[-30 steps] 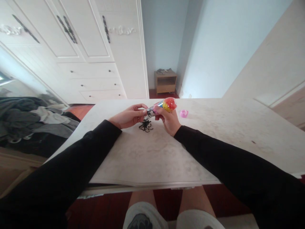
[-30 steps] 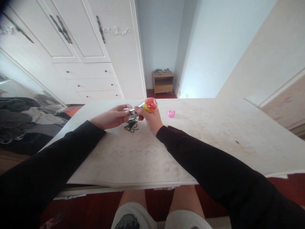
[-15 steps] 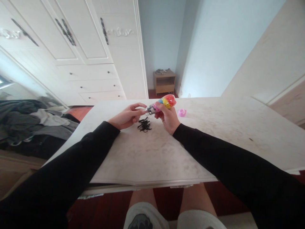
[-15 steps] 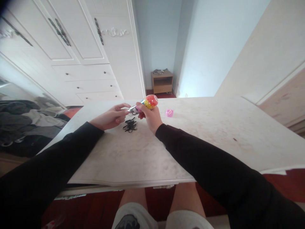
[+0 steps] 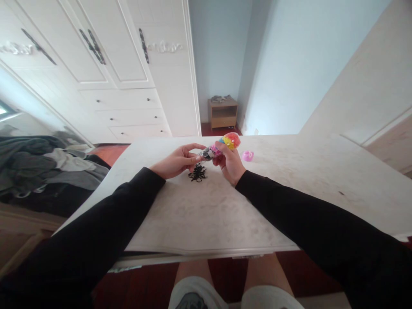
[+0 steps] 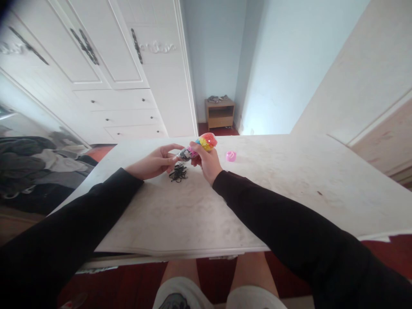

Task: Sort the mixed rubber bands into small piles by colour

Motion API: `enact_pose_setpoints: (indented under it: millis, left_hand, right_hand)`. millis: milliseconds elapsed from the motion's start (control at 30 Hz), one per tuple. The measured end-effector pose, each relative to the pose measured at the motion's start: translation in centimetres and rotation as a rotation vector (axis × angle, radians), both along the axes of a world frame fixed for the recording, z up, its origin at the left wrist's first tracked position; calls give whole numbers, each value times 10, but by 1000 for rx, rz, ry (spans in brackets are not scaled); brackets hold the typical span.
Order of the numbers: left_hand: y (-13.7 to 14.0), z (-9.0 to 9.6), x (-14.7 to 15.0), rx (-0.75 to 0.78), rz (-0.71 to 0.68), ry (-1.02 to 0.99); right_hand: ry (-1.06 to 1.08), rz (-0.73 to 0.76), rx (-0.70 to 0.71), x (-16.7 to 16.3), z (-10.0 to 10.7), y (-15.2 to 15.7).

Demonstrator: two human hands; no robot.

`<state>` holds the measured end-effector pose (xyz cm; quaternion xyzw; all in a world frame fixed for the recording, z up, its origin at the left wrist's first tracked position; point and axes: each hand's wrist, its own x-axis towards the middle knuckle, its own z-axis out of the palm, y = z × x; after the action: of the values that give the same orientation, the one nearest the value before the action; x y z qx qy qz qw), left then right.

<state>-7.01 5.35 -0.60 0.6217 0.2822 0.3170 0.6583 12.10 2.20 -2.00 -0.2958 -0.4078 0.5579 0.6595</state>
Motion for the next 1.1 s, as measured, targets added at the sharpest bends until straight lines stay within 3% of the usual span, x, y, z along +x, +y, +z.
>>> enact_pose_setpoints:
  millis: [400,533,767,1100]
  left_hand:
    - [-5,1,6,-98,180,-34]
    - [-12,6,8,-68,100,-112]
    - [-9,2,6,37,-3,-22]
    - [0,-1,5,95,175,-50]
  right_hand:
    - [17,-33,-32,1,0,2]
    - [59,13,-25,3,1,5]
    - [47,29,-43,5,0,7]
    - [31,43,-35,3,-2,5]
